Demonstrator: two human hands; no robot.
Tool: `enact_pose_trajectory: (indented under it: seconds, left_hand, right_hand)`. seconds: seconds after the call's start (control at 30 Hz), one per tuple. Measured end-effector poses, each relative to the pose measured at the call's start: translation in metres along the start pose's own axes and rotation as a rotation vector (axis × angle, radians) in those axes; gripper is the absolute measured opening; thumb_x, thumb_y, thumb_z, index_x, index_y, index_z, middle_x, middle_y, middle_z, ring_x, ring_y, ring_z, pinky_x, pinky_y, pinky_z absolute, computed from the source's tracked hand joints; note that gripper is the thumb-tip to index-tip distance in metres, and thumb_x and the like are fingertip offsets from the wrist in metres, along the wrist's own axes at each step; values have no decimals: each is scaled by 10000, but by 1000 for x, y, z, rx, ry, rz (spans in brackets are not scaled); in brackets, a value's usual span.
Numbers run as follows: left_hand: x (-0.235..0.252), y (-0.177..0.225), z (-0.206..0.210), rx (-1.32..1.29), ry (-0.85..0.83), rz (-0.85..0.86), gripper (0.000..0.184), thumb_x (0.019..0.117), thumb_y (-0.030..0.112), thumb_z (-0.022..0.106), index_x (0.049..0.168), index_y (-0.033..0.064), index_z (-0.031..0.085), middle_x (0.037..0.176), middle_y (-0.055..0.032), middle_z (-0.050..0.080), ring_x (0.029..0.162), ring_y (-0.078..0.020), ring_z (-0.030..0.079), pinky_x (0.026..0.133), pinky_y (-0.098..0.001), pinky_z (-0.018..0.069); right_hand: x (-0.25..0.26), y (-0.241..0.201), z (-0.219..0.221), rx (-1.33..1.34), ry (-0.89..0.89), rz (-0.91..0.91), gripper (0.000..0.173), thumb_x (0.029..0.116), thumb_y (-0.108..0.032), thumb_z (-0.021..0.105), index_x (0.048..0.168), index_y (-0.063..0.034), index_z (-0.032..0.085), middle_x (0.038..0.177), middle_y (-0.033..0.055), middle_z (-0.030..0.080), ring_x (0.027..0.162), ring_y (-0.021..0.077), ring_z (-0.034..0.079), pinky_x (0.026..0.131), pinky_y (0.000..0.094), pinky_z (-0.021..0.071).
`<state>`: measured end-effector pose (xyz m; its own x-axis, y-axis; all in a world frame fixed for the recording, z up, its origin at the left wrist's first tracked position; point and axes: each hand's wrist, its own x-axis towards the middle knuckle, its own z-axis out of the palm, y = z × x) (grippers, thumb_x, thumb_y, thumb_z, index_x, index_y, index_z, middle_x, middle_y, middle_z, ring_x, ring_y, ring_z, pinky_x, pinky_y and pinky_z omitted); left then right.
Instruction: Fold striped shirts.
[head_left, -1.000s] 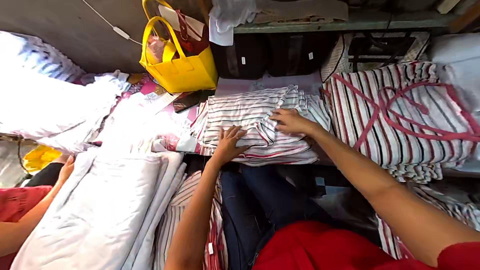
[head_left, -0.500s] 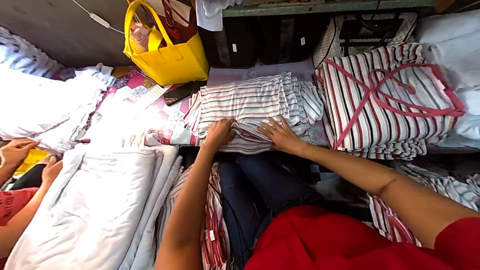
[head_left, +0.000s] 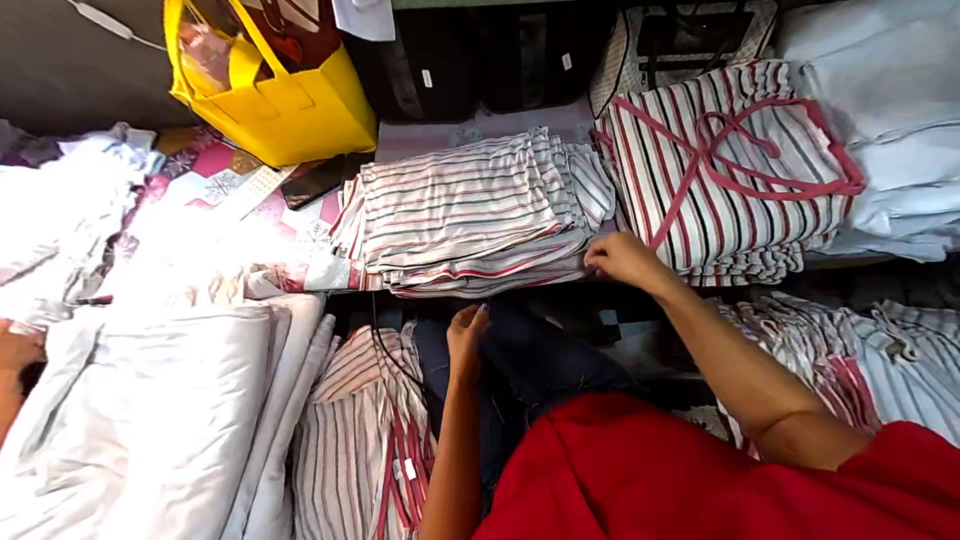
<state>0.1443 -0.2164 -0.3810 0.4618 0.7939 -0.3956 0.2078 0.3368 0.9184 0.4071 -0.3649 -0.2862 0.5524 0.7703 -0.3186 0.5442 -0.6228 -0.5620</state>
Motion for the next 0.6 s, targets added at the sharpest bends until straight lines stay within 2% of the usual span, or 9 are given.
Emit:
enact_pose_trajectory:
  seconds: [0.03,0.07,0.17,0.2,0.27,0.3,0.37,0.5,0.6]
  left_hand:
    - [7,-1,7,-157,-38,-89,395,1049,97,560,1350,-139,464,1158,-214,644,941,-200,701,860,-335,596]
    - [14,0,14,-250,-44,-119,362,1045,70,557,1331,-133,463,1134,-202,652,925,-205,712,854,-340,607]
    - [24,4,29,-268,44,-106,79,1003,4,600,1000,-72,575,785,-82,708,662,-126,702,662,-265,609]
    - [23,4,28,-247,49,-109,85,1001,4,603,938,-47,578,727,-57,697,608,-107,681,615,-243,592]
    - [15,-3,20,-210,37,-119,100,1009,17,598,927,-41,594,704,-44,696,577,-96,670,581,-232,581]
    - [8,-9,13,-193,28,-126,96,1014,21,590,976,-63,615,719,-48,695,585,-99,669,585,-237,581]
    - [-9,-23,-1,-157,29,-141,125,1017,24,583,1038,-87,636,737,-55,696,599,-100,668,598,-245,583]
    - [-38,-42,-24,48,-56,-177,161,1020,27,572,1050,-111,651,753,-88,698,615,-125,680,623,-286,602]
    - [-42,-32,-19,322,-119,-18,203,1013,95,614,1055,-89,688,847,-133,728,712,-172,713,726,-366,618]
  right_hand:
    - [1,1,13,17,-26,67,188,1015,-130,623,1053,0,754,987,212,737,914,374,714,899,599,540]
    - [3,1,25,45,-13,94,217,1012,-174,644,1065,11,744,989,217,732,926,378,709,909,594,536]
    - [4,-10,52,38,132,105,418,951,-344,742,1095,46,705,1033,262,704,1000,453,672,882,663,500]
    - [5,-14,59,-9,187,105,457,954,-379,729,1095,55,691,1059,271,696,1015,467,668,855,672,495]
    - [9,-16,74,-106,266,43,356,1015,-288,631,1037,64,679,1017,276,700,969,476,686,783,662,506]
    - [8,-15,79,-122,248,-3,303,1036,-223,578,1014,59,684,982,272,704,950,471,692,779,654,511]
    - [-1,-12,87,-111,115,-119,294,1058,-188,514,1023,33,705,947,253,714,947,458,694,817,651,511]
    - [-42,-12,106,-192,-243,-246,358,1082,-257,462,1088,10,701,1021,249,715,1019,453,681,876,649,486]
    - [-70,-16,115,-231,-492,-332,334,1084,-234,476,1092,16,697,1012,256,708,1010,462,675,872,658,475]
